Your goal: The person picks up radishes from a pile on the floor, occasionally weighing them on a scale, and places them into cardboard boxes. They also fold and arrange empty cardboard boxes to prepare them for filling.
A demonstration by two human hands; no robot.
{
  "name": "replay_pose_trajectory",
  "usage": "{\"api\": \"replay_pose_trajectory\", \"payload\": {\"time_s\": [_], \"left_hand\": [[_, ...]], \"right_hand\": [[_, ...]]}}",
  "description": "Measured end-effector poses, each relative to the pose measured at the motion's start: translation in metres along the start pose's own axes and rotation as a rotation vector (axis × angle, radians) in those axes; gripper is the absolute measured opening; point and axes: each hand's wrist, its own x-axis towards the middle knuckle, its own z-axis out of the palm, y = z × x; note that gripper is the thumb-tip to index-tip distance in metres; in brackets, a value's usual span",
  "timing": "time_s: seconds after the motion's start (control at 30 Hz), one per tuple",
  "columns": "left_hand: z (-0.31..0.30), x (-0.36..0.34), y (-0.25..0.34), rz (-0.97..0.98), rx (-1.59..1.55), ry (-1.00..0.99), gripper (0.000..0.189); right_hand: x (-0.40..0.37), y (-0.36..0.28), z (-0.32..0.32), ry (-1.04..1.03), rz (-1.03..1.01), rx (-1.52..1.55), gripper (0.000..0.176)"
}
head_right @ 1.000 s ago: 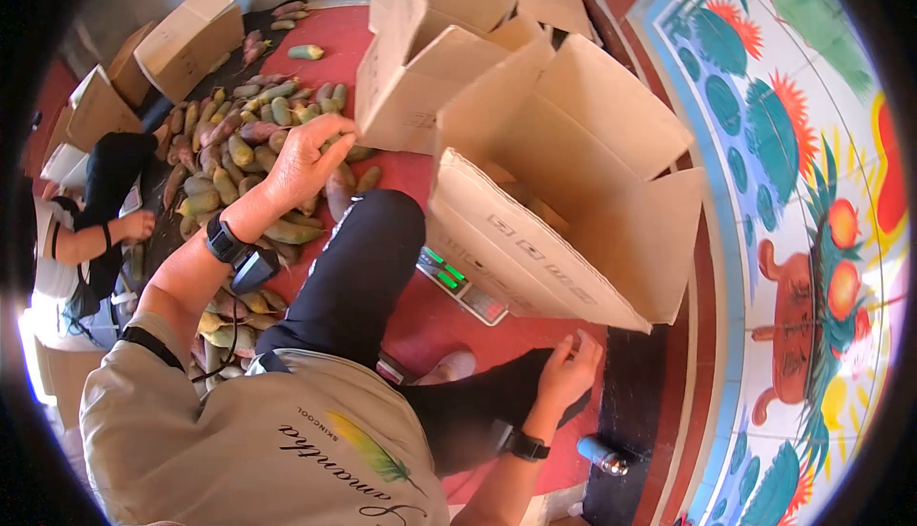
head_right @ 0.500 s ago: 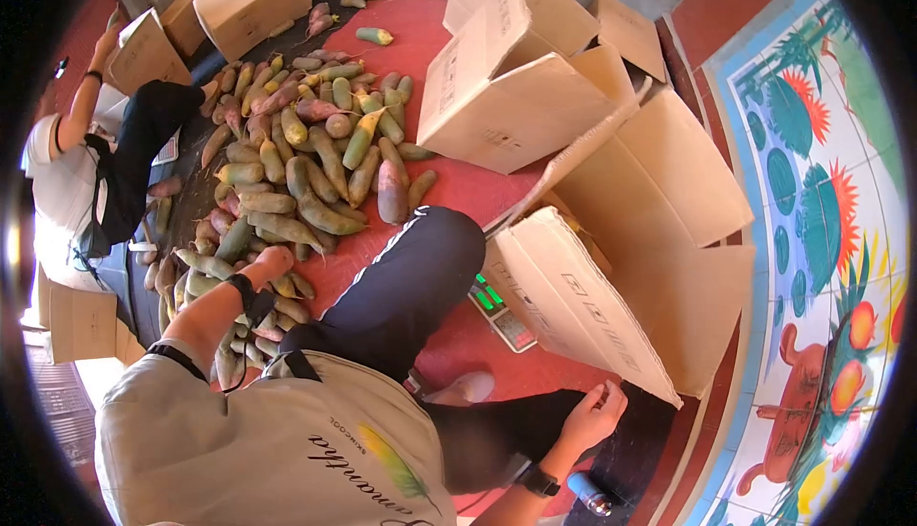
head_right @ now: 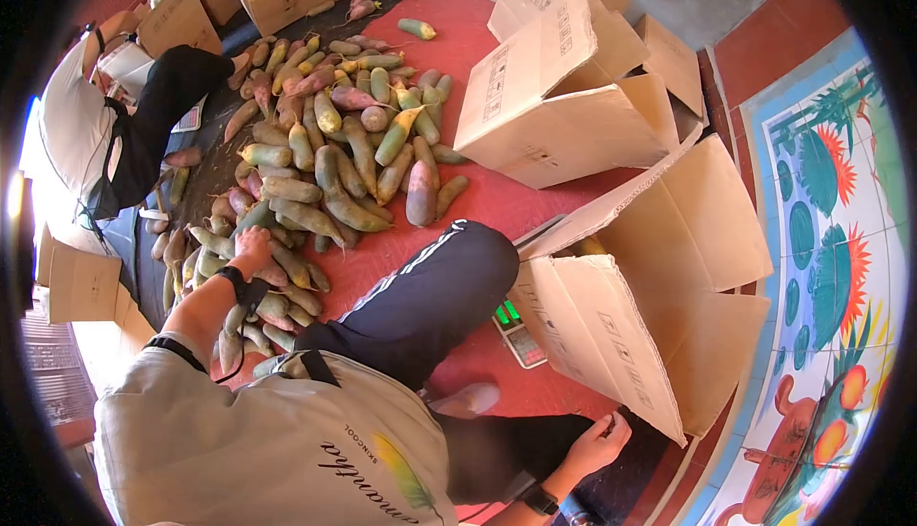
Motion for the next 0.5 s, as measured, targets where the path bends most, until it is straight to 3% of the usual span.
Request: {"api": "replay_pose_trajectory", "payload": {"time_s": [0.1, 0.2, 0.23, 0.33, 0.5], "left_hand": [[0.005, -0.005, -0.021, -0.036, 0.064, -0.043, 0.037], [0.006, -0.015, -0.038, 0.008, -0.016, -0.242, 0.043], [0.010, -0.018, -0.040, 0.005, -0.015, -0.246, 0.043], [0.028, -0.024, -0.047, 0.234, 0.104, -0.211, 0.049], [0.042, -0.032, -0.036, 0.316, 0.364, -0.122, 0.040]], "right_hand": [[-0.001, 0.004, 0.002, 0.002, -0.048, -0.012, 0.014], [0.000, 0.005, 0.002, 0.004, -0.081, -0.006, 0.014], [0.001, 0.004, 0.002, 0.003, -0.082, -0.014, 0.014], [0.000, 0.002, 0.002, -0.007, -0.073, -0.020, 0.014], [0.000, 0.010, 0.003, -0.012, -0.071, -0.018, 0.014]]}}
